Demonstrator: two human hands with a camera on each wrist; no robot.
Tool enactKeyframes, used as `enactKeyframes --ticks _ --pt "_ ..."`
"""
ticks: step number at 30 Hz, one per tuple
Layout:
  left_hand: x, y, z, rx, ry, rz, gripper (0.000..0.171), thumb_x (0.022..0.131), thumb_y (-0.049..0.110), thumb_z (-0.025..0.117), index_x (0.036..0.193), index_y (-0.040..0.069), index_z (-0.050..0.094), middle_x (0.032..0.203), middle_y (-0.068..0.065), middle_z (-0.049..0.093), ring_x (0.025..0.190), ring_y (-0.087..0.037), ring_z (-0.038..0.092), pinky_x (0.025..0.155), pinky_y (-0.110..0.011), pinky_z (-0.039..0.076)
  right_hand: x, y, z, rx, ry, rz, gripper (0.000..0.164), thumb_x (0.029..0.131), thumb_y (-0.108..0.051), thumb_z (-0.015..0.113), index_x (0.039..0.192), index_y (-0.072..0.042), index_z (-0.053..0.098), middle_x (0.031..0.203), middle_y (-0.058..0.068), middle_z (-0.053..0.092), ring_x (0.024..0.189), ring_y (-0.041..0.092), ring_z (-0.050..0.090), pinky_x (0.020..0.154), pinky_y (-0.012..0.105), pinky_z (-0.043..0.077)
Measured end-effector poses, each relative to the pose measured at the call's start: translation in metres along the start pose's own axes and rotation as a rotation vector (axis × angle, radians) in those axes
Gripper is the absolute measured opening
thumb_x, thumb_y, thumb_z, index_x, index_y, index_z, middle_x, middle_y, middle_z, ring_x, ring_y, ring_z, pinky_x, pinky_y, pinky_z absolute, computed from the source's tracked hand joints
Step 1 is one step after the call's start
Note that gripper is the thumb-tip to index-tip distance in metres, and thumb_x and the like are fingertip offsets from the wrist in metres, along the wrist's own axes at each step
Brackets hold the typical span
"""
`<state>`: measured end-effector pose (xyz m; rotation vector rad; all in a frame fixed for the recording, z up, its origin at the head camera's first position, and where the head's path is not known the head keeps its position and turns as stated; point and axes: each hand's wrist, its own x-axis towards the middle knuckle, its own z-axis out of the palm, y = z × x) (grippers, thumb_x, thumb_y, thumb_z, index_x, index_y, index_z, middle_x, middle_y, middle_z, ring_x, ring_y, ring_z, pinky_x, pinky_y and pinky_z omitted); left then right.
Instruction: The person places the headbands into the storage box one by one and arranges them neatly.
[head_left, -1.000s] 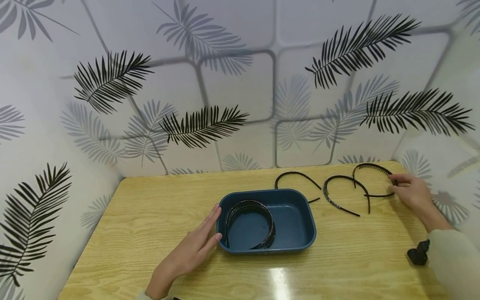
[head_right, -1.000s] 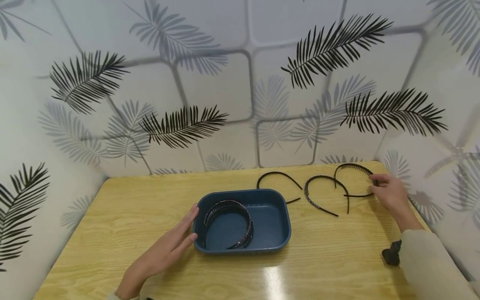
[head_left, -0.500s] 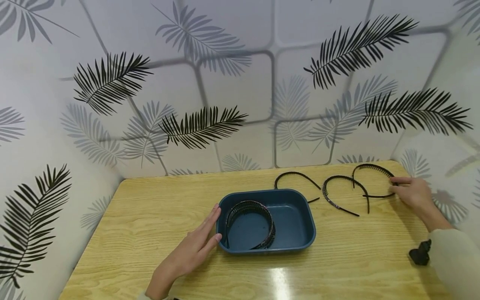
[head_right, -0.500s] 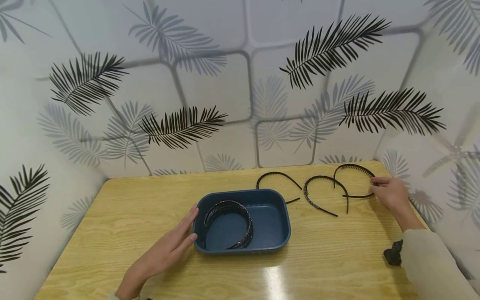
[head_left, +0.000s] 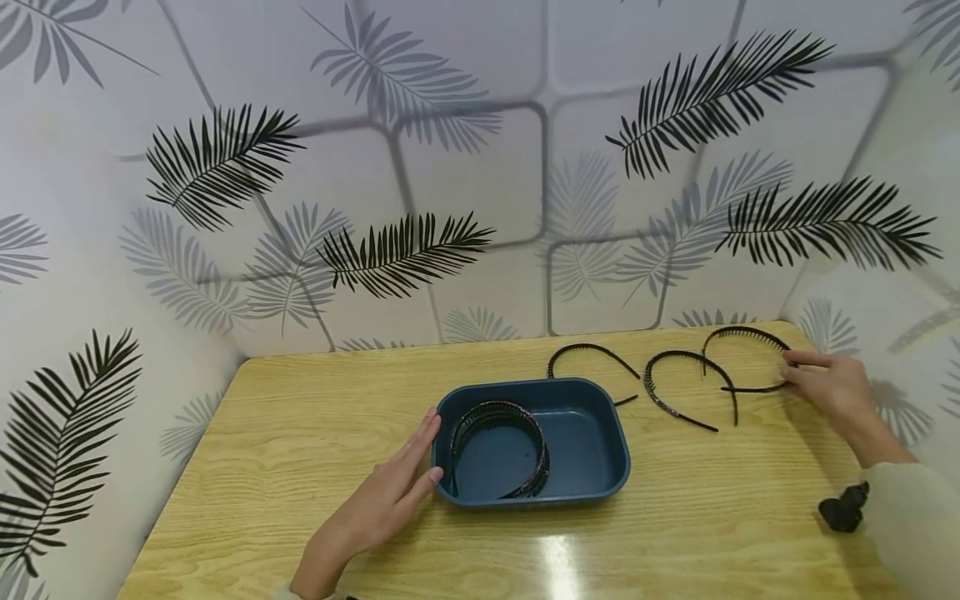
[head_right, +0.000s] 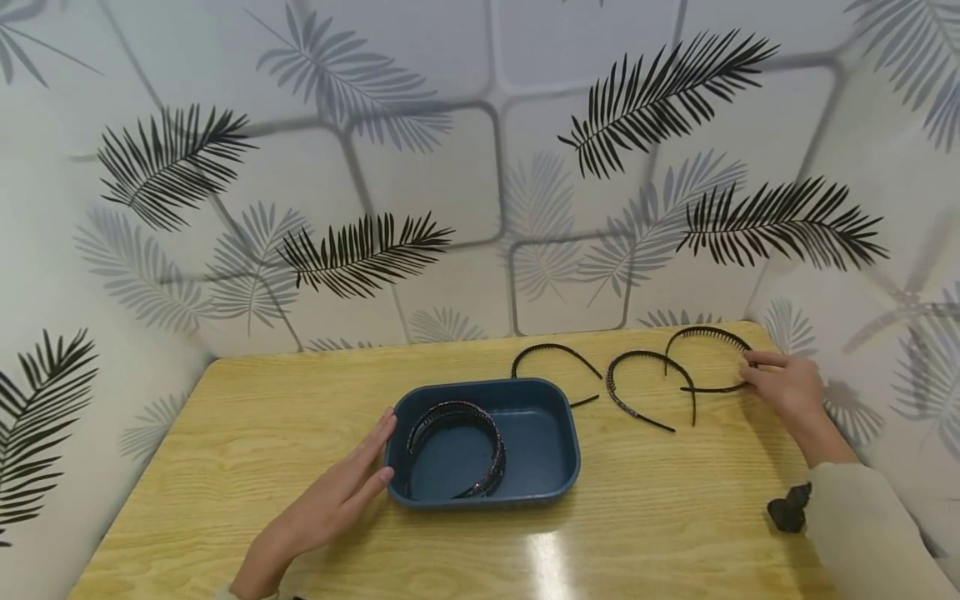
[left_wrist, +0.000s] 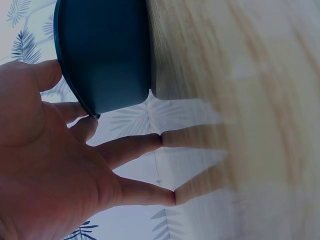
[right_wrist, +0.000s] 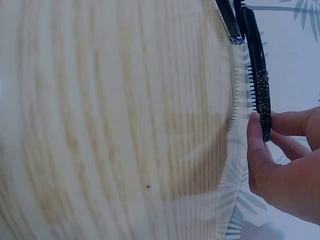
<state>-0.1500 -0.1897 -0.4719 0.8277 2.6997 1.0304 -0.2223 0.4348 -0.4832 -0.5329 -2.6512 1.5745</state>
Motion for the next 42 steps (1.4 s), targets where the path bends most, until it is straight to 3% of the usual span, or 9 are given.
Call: enactKeyframes --ticks 3,7,10,18,32,42 --pt "0.000 -0.001 0.000 -0.007 -0.009 -0.004 0.065 0.112 0.027 0.046 0.167 0.016 0.013 0.172 -0.002 0.008 0.155 -0.015 0.013 0.120 -0.053 0.026 -0.002 0.000 0.000 0.105 -0.019 -0.009 0.052 0.103 -0.015 0.061 0.147 0.010 0.047 0.085 -0.025 0.061 0.073 -0.003 0.069 0.070 0.026 0.060" --pt "0.001 -0.002 0.000 -0.008 -0.018 -0.013 0.065 0.112 0.028 0.046 0.167 0.016 0.012 0.172 0.001 0.006 0.155 -0.013 0.012 0.121 -0.052 0.025 -0.006 0.001 0.000 0.349 -0.054 -0.029 0.023 0.100 -0.004 0.065 0.117 -0.015 0.075 0.082 -0.020 0.070 0.073 0.004 0.073 0.069 0.024 0.060" --pt "0.001 -0.002 0.000 -0.004 -0.017 -0.017 0.066 0.112 0.028 0.047 0.167 0.016 0.013 0.172 0.003 0.005 0.155 -0.013 0.013 0.121 -0.051 0.025 -0.009 0.001 0.000 0.512 -0.076 -0.032 0.038 0.097 0.002 0.066 0.089 -0.033 0.078 0.083 -0.014 0.073 0.072 0.007 0.074 0.068 0.023 0.059" --pt "0.000 -0.003 0.000 0.002 -0.017 -0.017 0.066 0.112 0.028 0.047 0.167 0.016 0.013 0.172 0.002 0.006 0.155 -0.013 0.013 0.121 -0.050 0.025 -0.014 -0.004 0.000 0.753 -0.122 -0.043 0.037 0.096 0.009 0.065 0.091 -0.024 0.082 0.087 -0.007 0.076 0.076 0.009 0.075 0.071 0.024 0.060" --pt "0.000 0.000 -0.001 -0.014 -0.016 -0.012 0.066 0.112 0.027 0.047 0.167 0.016 0.013 0.172 0.001 0.007 0.155 -0.014 0.013 0.120 -0.051 0.026 -0.025 -0.024 0.011 0.787 -0.057 -0.067 0.037 0.094 0.011 0.066 0.089 -0.022 0.082 0.086 -0.008 0.076 0.075 0.008 0.075 0.070 0.022 0.059" --pt "0.000 0.002 -0.002 -0.004 0.003 0.015 0.065 0.111 0.025 0.048 0.166 0.013 0.015 0.172 -0.002 0.009 0.155 -0.015 0.014 0.119 -0.051 0.027 -0.035 -0.032 0.014 0.828 -0.076 -0.114 0.027 0.092 0.009 0.071 0.101 -0.014 0.082 0.093 -0.004 0.078 0.077 0.014 0.076 0.073 0.025 0.059"
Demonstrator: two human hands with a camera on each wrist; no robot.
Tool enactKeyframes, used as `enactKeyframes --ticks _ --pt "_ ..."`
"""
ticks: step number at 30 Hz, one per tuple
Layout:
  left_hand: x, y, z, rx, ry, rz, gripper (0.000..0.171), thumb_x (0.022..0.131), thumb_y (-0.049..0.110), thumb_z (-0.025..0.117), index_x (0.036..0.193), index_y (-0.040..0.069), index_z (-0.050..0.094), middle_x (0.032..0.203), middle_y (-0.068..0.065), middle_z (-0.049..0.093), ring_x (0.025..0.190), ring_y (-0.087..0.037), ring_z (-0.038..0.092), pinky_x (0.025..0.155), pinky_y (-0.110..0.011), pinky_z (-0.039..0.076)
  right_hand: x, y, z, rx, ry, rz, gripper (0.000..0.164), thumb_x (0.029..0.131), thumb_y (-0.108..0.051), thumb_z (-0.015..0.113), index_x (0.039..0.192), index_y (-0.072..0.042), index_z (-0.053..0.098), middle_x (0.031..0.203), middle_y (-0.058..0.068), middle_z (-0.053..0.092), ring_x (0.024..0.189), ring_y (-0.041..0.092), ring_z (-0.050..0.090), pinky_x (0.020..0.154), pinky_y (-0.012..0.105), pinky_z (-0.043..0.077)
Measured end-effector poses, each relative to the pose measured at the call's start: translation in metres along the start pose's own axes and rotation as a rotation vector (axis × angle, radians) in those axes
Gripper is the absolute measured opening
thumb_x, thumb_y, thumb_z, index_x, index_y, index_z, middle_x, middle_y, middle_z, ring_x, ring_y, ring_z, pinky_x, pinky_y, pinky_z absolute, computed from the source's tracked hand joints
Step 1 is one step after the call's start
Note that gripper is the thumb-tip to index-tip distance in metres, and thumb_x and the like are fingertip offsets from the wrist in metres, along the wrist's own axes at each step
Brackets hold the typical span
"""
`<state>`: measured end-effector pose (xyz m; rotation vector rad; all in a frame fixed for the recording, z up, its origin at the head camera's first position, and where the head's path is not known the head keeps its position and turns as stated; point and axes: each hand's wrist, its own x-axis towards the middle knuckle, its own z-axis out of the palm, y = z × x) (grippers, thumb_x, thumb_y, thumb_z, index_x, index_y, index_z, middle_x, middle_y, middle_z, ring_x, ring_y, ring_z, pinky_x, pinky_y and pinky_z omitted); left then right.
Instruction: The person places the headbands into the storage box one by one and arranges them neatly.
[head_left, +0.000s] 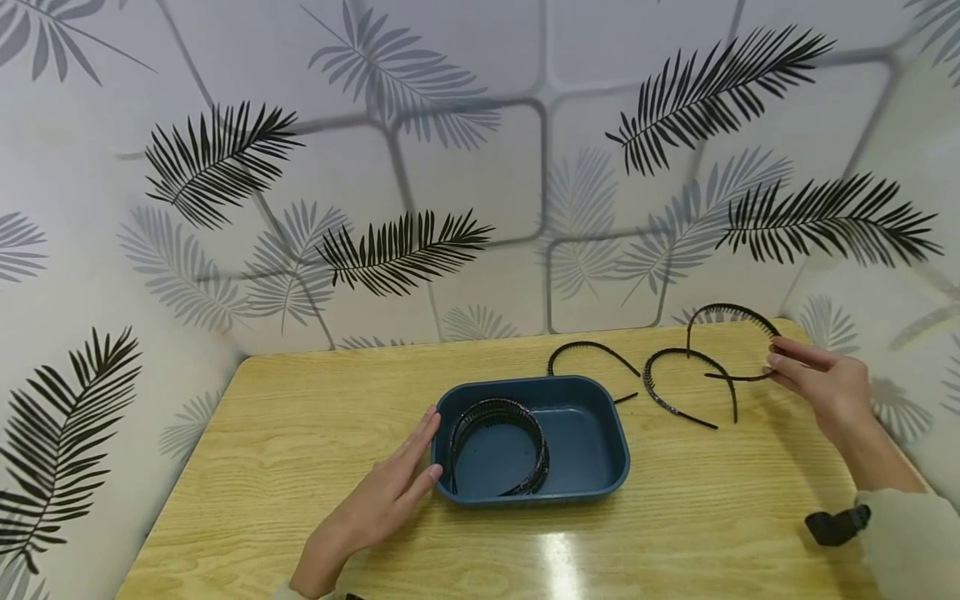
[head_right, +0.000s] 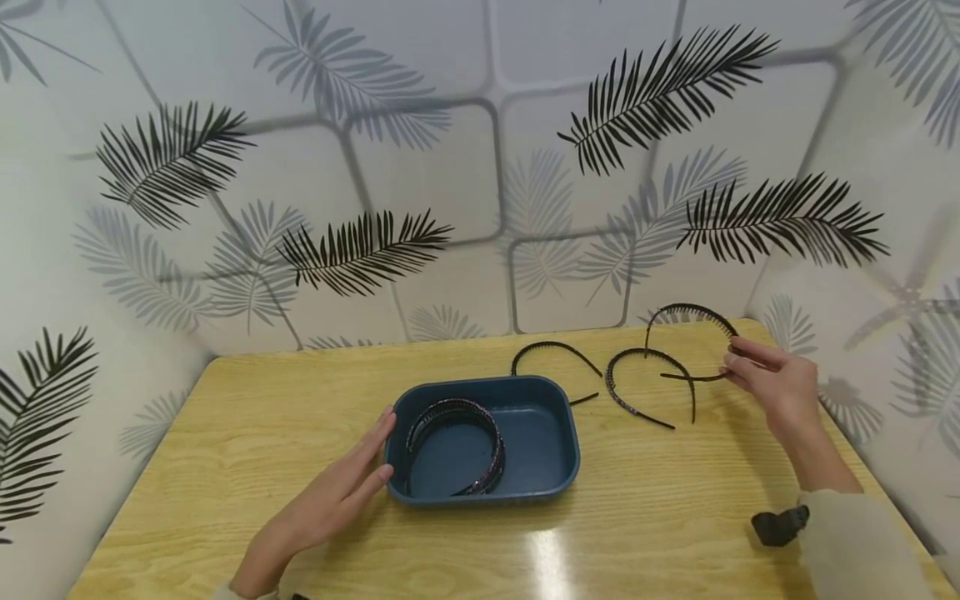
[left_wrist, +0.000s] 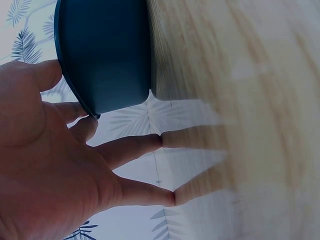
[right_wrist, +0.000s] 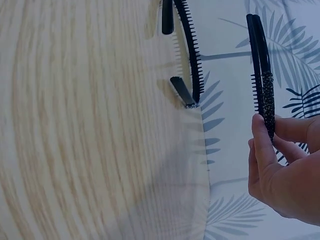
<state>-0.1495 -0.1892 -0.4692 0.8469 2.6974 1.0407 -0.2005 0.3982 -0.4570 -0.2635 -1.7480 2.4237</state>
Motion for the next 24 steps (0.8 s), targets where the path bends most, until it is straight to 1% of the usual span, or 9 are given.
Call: enactKeyframes --ticks 5,9,15,19,24 --pt "0.000 0.000 0.000 0.004 0.003 0.003 0.065 0.111 0.026 0.048 0.166 0.013 0.015 0.172 -0.001 0.009 0.154 -0.015 0.015 0.119 -0.051 0.027 -0.004 -0.001 0.005 0.002 -0.021 -0.014 0.026 0.092 0.007 0.072 0.107 -0.012 0.081 0.097 -0.005 0.078 0.079 0.016 0.077 0.074 0.025 0.059" --pt "0.000 -0.001 0.000 -0.001 0.000 0.004 0.065 0.111 0.026 0.048 0.166 0.014 0.015 0.172 -0.002 0.009 0.154 -0.015 0.015 0.119 -0.051 0.027 -0.007 0.000 0.011 -0.009 -0.034 -0.040 0.026 0.092 0.007 0.072 0.111 -0.010 0.080 0.099 -0.006 0.078 0.079 0.014 0.076 0.075 0.024 0.059" --pt "0.000 -0.002 0.000 -0.013 -0.016 -0.015 0.066 0.112 0.027 0.047 0.167 0.016 0.013 0.172 -0.003 0.007 0.155 -0.014 0.012 0.121 -0.051 0.025 -0.014 -0.003 0.021 0.003 -0.078 -0.061 0.028 0.094 0.005 0.070 0.117 -0.010 0.078 0.108 -0.007 0.076 0.084 0.014 0.076 0.078 0.024 0.058" --pt "0.000 -0.002 0.000 -0.016 -0.018 -0.016 0.066 0.112 0.027 0.047 0.167 0.015 0.013 0.172 -0.004 0.007 0.155 -0.015 0.012 0.121 -0.052 0.024 -0.016 -0.004 0.029 0.010 -0.090 -0.073 0.030 0.094 0.006 0.070 0.119 -0.009 0.077 0.108 -0.006 0.076 0.085 0.015 0.076 0.078 0.024 0.058" --pt "0.000 -0.002 0.000 -0.014 -0.017 -0.019 0.066 0.112 0.028 0.046 0.167 0.016 0.013 0.172 0.001 0.005 0.155 -0.014 0.012 0.121 -0.051 0.024 -0.018 -0.003 0.038 0.020 -0.111 -0.092 0.034 0.094 0.009 0.068 0.123 -0.007 0.076 0.109 -0.004 0.076 0.086 0.015 0.076 0.079 0.025 0.058"
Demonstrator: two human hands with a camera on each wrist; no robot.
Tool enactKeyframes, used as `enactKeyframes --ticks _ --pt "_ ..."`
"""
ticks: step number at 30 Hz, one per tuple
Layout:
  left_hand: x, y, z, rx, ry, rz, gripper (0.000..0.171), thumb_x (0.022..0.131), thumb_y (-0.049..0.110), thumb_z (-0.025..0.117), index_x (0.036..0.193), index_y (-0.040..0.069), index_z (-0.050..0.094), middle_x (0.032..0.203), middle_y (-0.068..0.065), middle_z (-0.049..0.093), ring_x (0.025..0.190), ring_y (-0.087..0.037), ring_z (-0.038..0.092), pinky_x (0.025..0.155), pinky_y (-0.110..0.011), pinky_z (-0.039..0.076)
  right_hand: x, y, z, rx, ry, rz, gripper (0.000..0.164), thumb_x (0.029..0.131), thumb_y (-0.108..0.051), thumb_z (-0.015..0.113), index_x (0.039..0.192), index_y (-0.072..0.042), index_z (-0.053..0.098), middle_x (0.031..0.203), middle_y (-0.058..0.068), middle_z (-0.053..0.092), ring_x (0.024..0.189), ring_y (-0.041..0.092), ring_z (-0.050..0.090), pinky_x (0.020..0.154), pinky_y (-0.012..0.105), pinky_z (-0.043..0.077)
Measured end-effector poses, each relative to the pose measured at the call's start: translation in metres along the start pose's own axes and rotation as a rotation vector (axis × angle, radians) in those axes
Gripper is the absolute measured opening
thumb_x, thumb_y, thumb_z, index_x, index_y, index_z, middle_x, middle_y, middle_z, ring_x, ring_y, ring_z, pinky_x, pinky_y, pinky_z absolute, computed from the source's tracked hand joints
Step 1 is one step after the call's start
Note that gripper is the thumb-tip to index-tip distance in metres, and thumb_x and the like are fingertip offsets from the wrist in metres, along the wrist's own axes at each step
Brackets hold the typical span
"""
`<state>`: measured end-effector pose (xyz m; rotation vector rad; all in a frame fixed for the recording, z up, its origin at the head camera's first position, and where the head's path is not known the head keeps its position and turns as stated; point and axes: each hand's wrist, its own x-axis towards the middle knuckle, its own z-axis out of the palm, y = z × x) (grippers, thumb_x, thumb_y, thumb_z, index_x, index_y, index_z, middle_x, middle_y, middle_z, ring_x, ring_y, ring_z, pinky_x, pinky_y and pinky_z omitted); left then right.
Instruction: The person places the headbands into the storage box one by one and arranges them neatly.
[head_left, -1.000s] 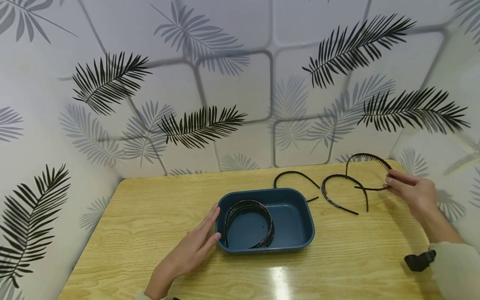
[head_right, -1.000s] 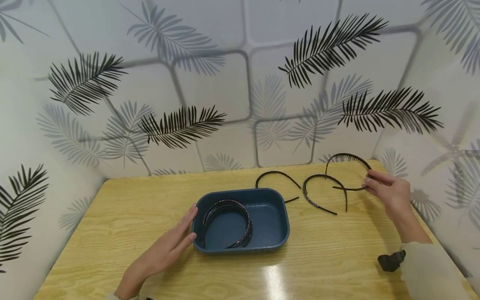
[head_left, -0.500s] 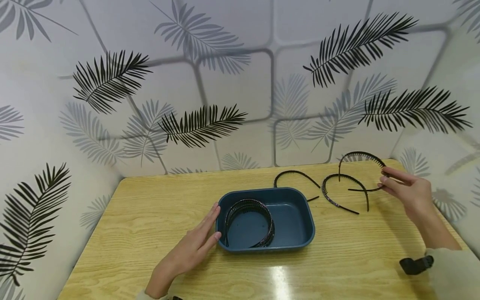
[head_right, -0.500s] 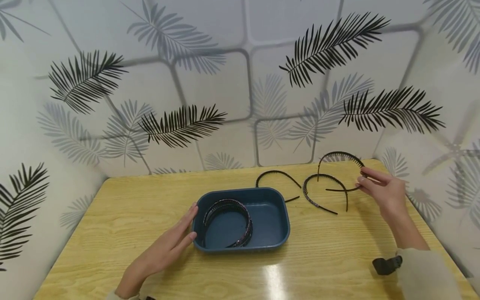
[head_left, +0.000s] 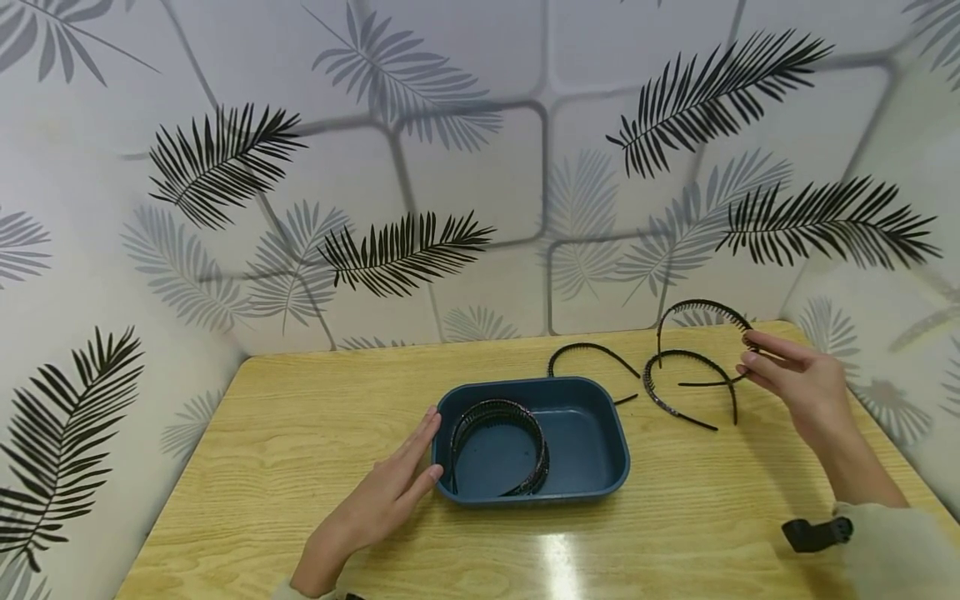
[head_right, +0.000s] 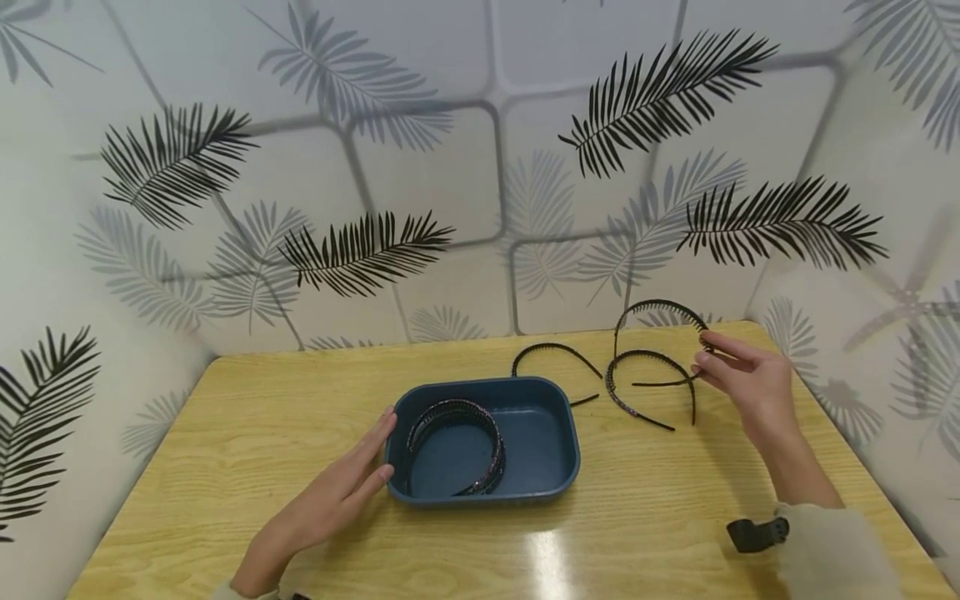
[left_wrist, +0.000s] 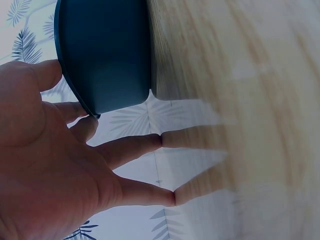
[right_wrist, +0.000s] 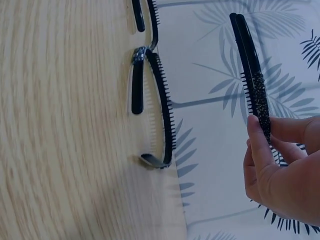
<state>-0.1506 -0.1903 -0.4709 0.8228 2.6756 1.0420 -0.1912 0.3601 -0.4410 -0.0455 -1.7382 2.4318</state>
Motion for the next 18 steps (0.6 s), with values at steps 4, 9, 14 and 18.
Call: enactKeyframes --ticks 4,9,14,18 --pt "0.000 -0.001 0.001 0.006 0.000 -0.006 0.066 0.112 0.029 0.046 0.167 0.017 0.012 0.171 0.007 0.003 0.155 -0.012 0.011 0.121 -0.050 0.023 -0.001 0.001 0.007 -0.019 -0.023 -0.022 0.036 0.095 0.009 0.067 0.127 -0.005 0.074 0.111 -0.005 0.076 0.086 0.014 0.076 0.080 0.025 0.058" --pt "0.000 -0.002 0.001 0.002 -0.006 -0.019 0.066 0.112 0.031 0.046 0.167 0.020 0.011 0.171 0.011 0.002 0.155 -0.009 0.009 0.122 -0.048 0.023 -0.002 0.000 0.016 -0.044 -0.027 -0.027 0.038 0.094 0.007 0.069 0.131 -0.002 0.070 0.111 -0.005 0.076 0.086 0.014 0.076 0.079 0.026 0.058" --pt "0.000 -0.002 0.001 -0.007 -0.003 -0.008 0.066 0.112 0.030 0.046 0.167 0.018 0.012 0.171 0.008 0.003 0.155 -0.013 0.011 0.121 -0.051 0.023 -0.005 -0.002 0.027 -0.060 -0.028 -0.018 0.042 0.093 0.004 0.072 0.134 -0.001 0.067 0.111 -0.005 0.076 0.088 0.013 0.076 0.081 0.026 0.057" --pt "0.001 -0.001 0.001 -0.006 -0.003 -0.003 0.066 0.112 0.029 0.047 0.167 0.017 0.012 0.171 0.008 0.003 0.155 -0.013 0.010 0.121 -0.051 0.023 -0.007 -0.002 0.035 -0.092 -0.049 -0.022 0.048 0.093 0.002 0.074 0.139 0.001 0.062 0.115 -0.006 0.075 0.092 0.011 0.075 0.084 0.025 0.056"
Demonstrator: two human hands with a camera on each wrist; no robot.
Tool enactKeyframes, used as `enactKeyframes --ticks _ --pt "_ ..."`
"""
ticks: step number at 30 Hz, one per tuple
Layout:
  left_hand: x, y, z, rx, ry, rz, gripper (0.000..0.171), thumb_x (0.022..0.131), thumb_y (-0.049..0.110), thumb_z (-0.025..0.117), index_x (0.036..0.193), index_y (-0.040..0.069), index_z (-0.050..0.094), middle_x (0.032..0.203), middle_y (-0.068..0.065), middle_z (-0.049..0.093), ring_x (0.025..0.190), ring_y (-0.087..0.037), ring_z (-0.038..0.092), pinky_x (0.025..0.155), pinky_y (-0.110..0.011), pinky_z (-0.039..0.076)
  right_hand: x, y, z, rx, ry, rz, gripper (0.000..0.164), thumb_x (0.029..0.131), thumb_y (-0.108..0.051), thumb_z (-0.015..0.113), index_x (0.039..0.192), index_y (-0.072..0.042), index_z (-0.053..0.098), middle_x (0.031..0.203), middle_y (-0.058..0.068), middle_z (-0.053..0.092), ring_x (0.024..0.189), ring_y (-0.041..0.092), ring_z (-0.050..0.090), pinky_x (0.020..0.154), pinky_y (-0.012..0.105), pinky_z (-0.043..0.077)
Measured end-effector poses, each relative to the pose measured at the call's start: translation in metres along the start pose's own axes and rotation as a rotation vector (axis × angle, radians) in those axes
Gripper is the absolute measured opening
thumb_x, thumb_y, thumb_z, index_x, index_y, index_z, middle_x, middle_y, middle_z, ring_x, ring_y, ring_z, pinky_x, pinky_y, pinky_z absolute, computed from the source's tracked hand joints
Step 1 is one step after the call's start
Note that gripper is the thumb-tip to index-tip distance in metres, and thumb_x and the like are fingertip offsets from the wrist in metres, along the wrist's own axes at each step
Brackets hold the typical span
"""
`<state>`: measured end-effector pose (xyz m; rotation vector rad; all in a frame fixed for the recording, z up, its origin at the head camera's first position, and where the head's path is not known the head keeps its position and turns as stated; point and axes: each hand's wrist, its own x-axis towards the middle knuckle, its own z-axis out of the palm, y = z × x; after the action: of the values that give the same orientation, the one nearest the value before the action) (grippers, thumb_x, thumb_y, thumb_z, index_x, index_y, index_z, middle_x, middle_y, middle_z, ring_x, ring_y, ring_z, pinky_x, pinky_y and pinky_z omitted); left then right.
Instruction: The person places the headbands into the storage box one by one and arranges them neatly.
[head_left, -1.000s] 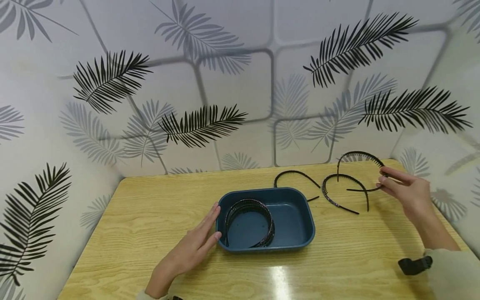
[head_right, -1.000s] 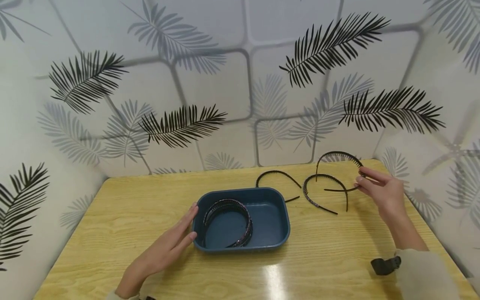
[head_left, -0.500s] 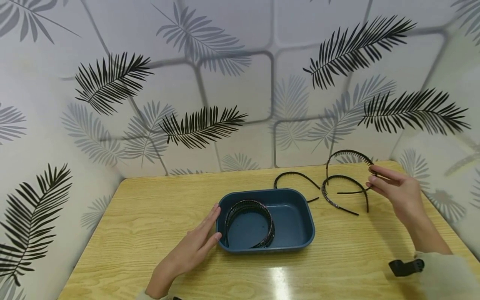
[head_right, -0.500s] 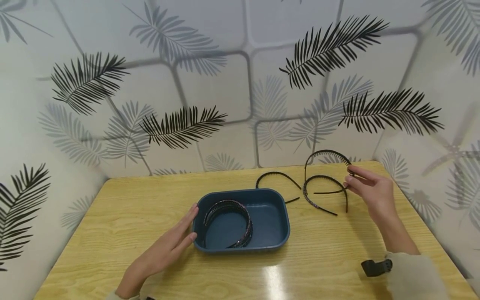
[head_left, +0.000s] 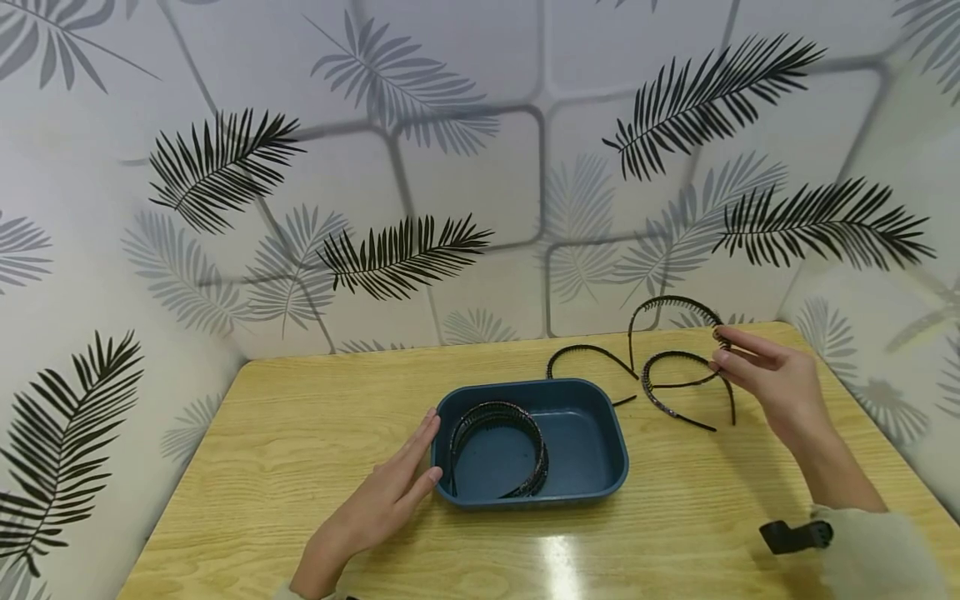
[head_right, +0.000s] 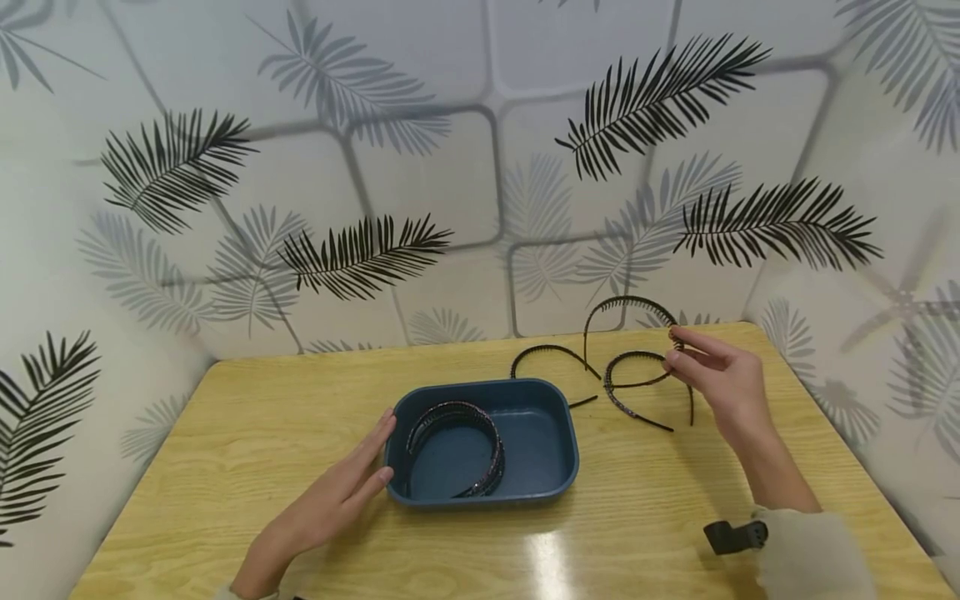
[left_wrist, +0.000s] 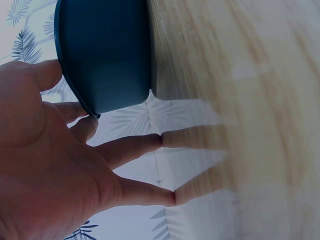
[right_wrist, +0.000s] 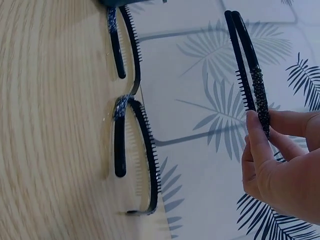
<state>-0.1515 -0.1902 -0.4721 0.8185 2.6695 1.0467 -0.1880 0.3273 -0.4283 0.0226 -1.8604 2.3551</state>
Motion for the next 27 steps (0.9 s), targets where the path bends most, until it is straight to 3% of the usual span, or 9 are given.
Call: enactKeyframes --ticks 9,27 --pt "0.000 0.001 0.001 0.003 0.014 0.004 0.065 0.112 0.028 0.046 0.167 0.016 0.013 0.171 0.005 0.004 0.155 -0.016 0.012 0.121 -0.052 0.024 -0.002 -0.001 0.018 -0.009 -0.095 -0.052 0.050 0.096 0.006 0.068 0.144 0.006 0.056 0.130 -0.003 0.069 0.097 0.011 0.074 0.087 0.024 0.056" --pt "-0.001 0.000 0.001 0.013 0.007 -0.007 0.065 0.112 0.030 0.045 0.167 0.017 0.011 0.171 0.008 0.002 0.155 -0.013 0.011 0.121 -0.050 0.023 -0.005 -0.006 0.052 -0.011 -0.124 -0.064 0.048 0.096 0.003 0.069 0.142 0.006 0.057 0.132 -0.001 0.067 0.097 0.012 0.074 0.089 0.027 0.056"
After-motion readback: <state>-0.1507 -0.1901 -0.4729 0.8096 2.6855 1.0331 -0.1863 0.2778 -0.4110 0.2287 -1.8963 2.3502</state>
